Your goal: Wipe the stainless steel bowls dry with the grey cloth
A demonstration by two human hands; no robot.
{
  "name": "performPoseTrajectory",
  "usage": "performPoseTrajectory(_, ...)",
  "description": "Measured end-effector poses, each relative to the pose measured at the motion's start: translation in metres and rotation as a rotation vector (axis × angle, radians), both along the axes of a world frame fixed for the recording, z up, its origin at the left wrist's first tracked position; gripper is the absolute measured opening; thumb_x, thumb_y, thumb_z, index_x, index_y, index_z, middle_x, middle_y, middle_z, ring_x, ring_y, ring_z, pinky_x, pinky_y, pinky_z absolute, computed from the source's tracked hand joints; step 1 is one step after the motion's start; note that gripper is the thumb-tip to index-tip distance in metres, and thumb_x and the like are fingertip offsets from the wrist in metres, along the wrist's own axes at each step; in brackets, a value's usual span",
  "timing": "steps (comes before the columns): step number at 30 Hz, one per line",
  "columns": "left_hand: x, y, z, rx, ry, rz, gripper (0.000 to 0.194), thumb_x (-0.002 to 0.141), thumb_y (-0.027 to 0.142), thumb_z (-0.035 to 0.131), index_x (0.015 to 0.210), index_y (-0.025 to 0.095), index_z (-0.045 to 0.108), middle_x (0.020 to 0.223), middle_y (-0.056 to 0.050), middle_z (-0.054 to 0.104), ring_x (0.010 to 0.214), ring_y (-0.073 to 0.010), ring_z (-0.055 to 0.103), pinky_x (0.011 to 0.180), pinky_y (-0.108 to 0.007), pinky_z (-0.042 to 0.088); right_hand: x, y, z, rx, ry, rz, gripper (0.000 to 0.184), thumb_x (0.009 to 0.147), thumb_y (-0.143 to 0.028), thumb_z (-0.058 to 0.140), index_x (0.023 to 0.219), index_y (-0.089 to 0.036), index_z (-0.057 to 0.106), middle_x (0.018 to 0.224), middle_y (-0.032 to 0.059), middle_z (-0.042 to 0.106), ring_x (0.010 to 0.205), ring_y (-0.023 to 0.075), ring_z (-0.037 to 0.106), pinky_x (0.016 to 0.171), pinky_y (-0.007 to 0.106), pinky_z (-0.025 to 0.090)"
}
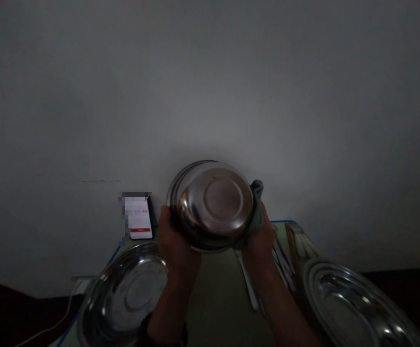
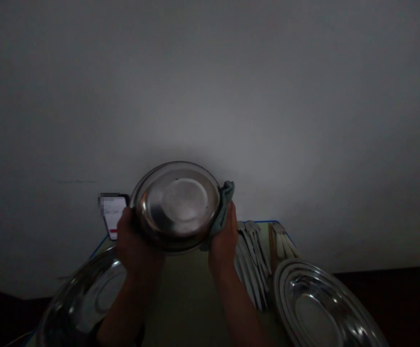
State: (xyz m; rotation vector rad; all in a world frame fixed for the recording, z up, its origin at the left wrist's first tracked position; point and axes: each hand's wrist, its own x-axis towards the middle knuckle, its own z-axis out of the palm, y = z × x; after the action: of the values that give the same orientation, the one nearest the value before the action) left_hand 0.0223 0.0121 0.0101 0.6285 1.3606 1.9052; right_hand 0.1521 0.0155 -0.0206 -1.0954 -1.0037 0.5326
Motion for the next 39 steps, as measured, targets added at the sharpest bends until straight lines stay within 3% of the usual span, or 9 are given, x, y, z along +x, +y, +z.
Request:
performPoseTrajectory(3, 0.01, -0.01, 0.008, 0.135, -0.044, -0.112, 0.017, 0.072, 0.031, 0.071, 0.087, 0.026, 0.065, 0.095, 0.003, 0.07, 0.124, -0.0233, 0.049, 0.095, -0.028, 0.043, -0.008, -0.006, 0.003, 0.015, -0.096, -0.173, 0.05, 0.095, -0.037, 0.029, 0.141, -0.022, 0.04, 0.141, 0.0087, 0.05, 0.135, 0.0246, 0.042, 0.109, 0.049, 0.034)
performPoseTrajectory(7, 0.026, -0.017, 0.022, 0.302, -0.259, -0.469, 0.041, 0.09, 0.054, 0.039, 0.101, 0.026, 0.067, 0.109, -0.003, 0.072, 0.119, -0.023, 0.057, 0.097, -0.035, 0.046, -0.024, -0.012, 0.006, 0.173, -0.186, -0.175, 0.05, 0.099, -0.033, 0.02, 0.148, -0.025, 0.024, 0.155, 0.0069, 0.031, 0.144, 0.0198, 0.024, 0.114, 0.05, 0.027)
performPoseTrajectory(11, 0.027, -0.018, 0.024, 0.24, -0.314, -0.574, 0.052, 0.092, 0.056, 0.034, 0.098, 0.02, 0.071, 0.098, -0.007, 0.075, 0.115, -0.0226, 0.061, 0.099, -0.035, 0.045, -0.037, -0.018, 0.006, 0.341, -0.468, -0.148, 0.05, 0.099, -0.026, 0.026, 0.149, -0.025, 0.022, 0.155, 0.007, 0.028, 0.146, 0.0204, 0.018, 0.116, 0.054, 0.022)
performPoseTrajectory(17, 0.018, -0.03, 0.026, -0.04, -0.023, -0.289, 0.027, 0.08, 0.046, 0.064, 0.068, 0.023, 0.069, 0.067, -0.001, 0.066, 0.086, -0.0215, 0.064, 0.072, -0.025, 0.049, -0.037, -0.024, 0.01, 0.435, -0.668, -0.147, 0.062, 0.097, -0.028, 0.032, 0.152, -0.02, 0.004, 0.158, 0.0118, 0.018, 0.145, 0.0245, 0.019, 0.113, 0.054, 0.029)
performPoseTrajectory(22, 0.025, -0.039, 0.037, 0.065, 0.214, -0.56, 0.04, 0.082, 0.044, 0.058, 0.049, 0.022, 0.053, 0.051, 0.001, 0.049, 0.049, -0.0143, 0.042, 0.044, -0.025, 0.035, -0.02, -0.033, 0.028, 0.415, -0.713, -0.106, 0.061, 0.095, -0.022, 0.036, 0.152, -0.03, 0.015, 0.157, 0.0026, 0.026, 0.147, 0.0244, 0.014, 0.116, 0.055, 0.021)
performPoseTrajectory(25, 0.027, -0.038, 0.033, 0.1, 0.355, -0.634, 0.051, 0.081, 0.057, 0.052, 0.046, 0.021, 0.044, 0.048, 0.002, 0.039, 0.046, -0.0114, 0.03, 0.04, -0.025, 0.026, -0.001, -0.034, 0.039, 0.363, -0.63, -0.001, 0.05, 0.094, -0.024, 0.037, 0.143, -0.028, 0.039, 0.148, 0.0022, 0.044, 0.143, 0.0236, 0.028, 0.116, 0.053, 0.021)
performPoseTrajectory(28, 0.023, -0.035, 0.028, 0.134, 0.46, -0.714, 0.055, 0.079, 0.063, 0.052, 0.046, 0.02, 0.042, 0.048, 0.003, 0.035, 0.046, -0.01, 0.027, 0.04, -0.024, 0.021, 0.018, -0.029, 0.045, 0.243, -0.367, 0.09, 0.04, 0.094, -0.032, 0.04, 0.129, -0.025, 0.057, 0.138, 0.0033, 0.056, 0.134, 0.0218, 0.043, 0.114, 0.046, 0.027)
performPoseTrajectory(33, 0.009, -0.032, 0.024, 0.059, 0.338, -0.753, 0.06, 0.068, 0.073, 0.057, 0.043, 0.02, 0.044, 0.041, 0.005, 0.033, 0.037, -0.0077, 0.026, 0.035, -0.023, 0.018, 0.026, -0.018, 0.042, 0.114, -0.079, 0.058, 0.04, 0.093, -0.044, 0.037, 0.107, -0.022, 0.067, 0.11, 0.0055, 0.07, 0.109, 0.0205, 0.06, 0.096, 0.035, 0.043)
performPoseTrajectory(39, -0.002, -0.021, 0.026, -0.089, -0.051, -0.495, 0.048, 0.062, 0.064, 0.071, 0.056, 0.017, 0.059, 0.045, 0.004, 0.051, 0.038, -0.0087, 0.046, 0.037, -0.021, 0.034, 0.019, -0.002, 0.025, 0.033, -0.114, -0.041, 0.036, 0.091, -0.046, 0.041, 0.088, -0.02, 0.064, 0.082, 0.0017, 0.067, 0.08, 0.0173, 0.057, 0.076, 0.028, 0.043)
